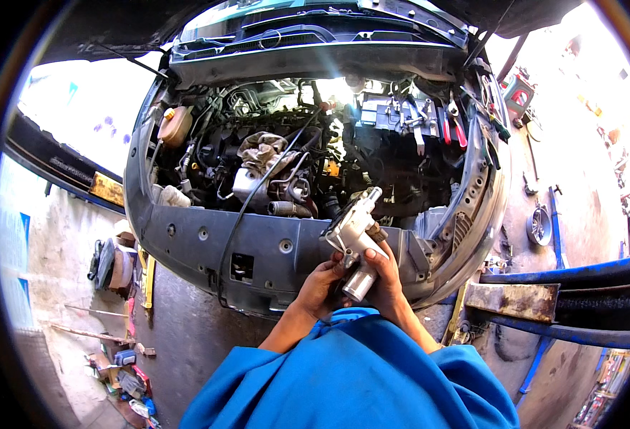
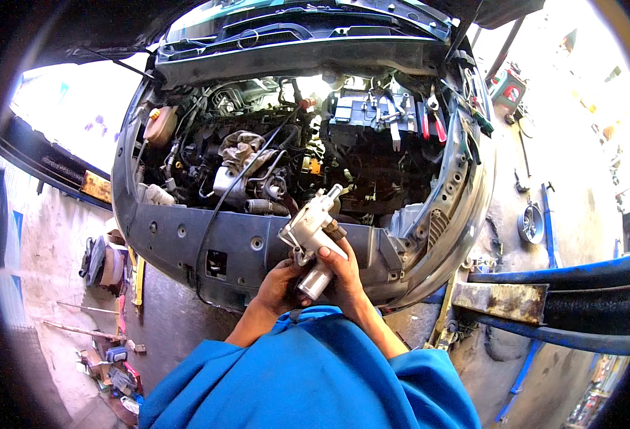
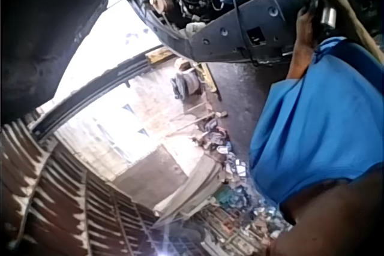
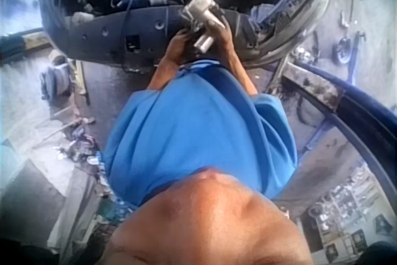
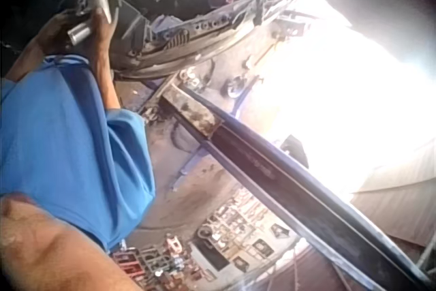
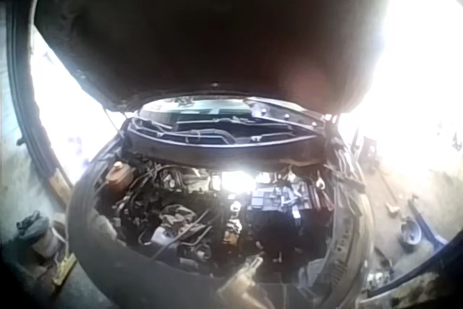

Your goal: The person manipulates a metal housing and internal components by hand while standing in a workspace, turning the housing over and inserting a small metal pin or rod.

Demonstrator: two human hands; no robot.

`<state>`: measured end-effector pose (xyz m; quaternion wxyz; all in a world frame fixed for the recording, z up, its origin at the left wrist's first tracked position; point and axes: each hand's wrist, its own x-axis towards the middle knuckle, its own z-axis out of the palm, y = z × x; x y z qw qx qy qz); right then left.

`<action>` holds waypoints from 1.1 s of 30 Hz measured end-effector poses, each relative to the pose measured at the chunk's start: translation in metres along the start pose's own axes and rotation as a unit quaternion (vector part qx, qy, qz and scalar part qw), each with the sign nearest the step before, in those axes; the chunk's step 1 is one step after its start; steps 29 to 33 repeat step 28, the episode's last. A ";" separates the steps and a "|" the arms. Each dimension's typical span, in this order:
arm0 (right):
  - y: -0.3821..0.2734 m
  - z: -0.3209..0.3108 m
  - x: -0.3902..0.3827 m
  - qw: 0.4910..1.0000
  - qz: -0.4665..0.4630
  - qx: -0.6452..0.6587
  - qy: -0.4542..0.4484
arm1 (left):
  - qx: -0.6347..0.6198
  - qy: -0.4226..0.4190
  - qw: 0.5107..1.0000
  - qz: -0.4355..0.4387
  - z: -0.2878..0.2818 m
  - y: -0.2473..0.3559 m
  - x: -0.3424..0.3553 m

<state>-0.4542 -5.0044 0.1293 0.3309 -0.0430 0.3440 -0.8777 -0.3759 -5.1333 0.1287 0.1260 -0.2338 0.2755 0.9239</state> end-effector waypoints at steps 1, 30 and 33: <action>-0.004 0.006 -0.002 1.000 0.002 0.000 -0.008 | -0.014 -0.014 1.000 -0.005 -0.001 -0.001 0.000; -0.017 -0.013 0.049 0.991 0.063 -0.114 -0.003 | -0.059 -0.135 0.981 -0.127 -0.062 0.015 0.027; -0.017 -0.013 0.049 0.991 0.063 -0.114 -0.003 | -0.059 -0.135 0.981 -0.127 -0.062 0.015 0.027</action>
